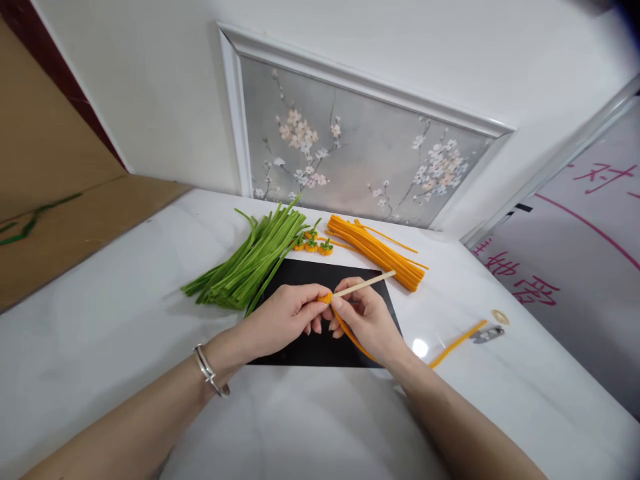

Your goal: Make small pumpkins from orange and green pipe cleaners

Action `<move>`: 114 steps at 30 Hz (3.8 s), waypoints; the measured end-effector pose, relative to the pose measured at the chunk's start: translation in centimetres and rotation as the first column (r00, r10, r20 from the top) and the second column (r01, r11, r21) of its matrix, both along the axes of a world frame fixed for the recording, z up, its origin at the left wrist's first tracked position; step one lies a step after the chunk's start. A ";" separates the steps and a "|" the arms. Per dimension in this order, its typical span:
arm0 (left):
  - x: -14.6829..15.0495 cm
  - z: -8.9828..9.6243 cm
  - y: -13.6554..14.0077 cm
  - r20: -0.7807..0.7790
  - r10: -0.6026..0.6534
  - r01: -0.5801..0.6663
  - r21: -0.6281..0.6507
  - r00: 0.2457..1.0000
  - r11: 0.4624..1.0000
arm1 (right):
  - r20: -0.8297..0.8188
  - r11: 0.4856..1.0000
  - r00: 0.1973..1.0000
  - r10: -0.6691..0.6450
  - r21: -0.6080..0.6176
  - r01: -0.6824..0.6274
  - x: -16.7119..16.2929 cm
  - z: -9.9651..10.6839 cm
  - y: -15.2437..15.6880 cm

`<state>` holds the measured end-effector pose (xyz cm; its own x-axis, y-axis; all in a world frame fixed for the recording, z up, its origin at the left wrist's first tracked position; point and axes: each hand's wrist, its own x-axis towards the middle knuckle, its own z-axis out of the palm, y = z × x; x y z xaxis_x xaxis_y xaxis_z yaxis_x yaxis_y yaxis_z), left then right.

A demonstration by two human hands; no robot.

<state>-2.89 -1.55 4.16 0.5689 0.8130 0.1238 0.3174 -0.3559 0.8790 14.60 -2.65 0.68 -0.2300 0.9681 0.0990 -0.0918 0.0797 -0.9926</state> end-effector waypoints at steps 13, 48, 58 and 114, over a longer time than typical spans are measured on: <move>0.1 -1.2 -0.2 -0.168 0.156 -0.091 0.339 0.973 0.936 | -0.089 0.993 0.996 -0.005 0.117 0.015 -0.4 -0.6 0.1; 1.3 -1.9 -0.8 -0.062 0.346 -0.280 0.462 0.936 0.842 | -0.058 0.979 0.994 -0.098 0.174 0.106 -0.7 -0.2 -0.4; 0.5 -1.7 -0.4 0.000 0.268 -0.264 0.186 0.963 0.947 | -0.065 0.991 0.996 -0.063 0.116 0.070 -0.4 0.4 -0.2; 0.8 -0.2 -1.0 0.189 0.151 -0.148 -0.028 0.970 0.989 | 0.641 0.936 0.762 0.096 0.202 -0.289 5.6 2.2 1.7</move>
<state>-2.05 -2.58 4.00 0.4077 0.8895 0.2064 0.1932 -0.3049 0.9326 20.18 -0.95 2.85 -0.5120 0.8503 0.1217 0.4830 0.4021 -0.7778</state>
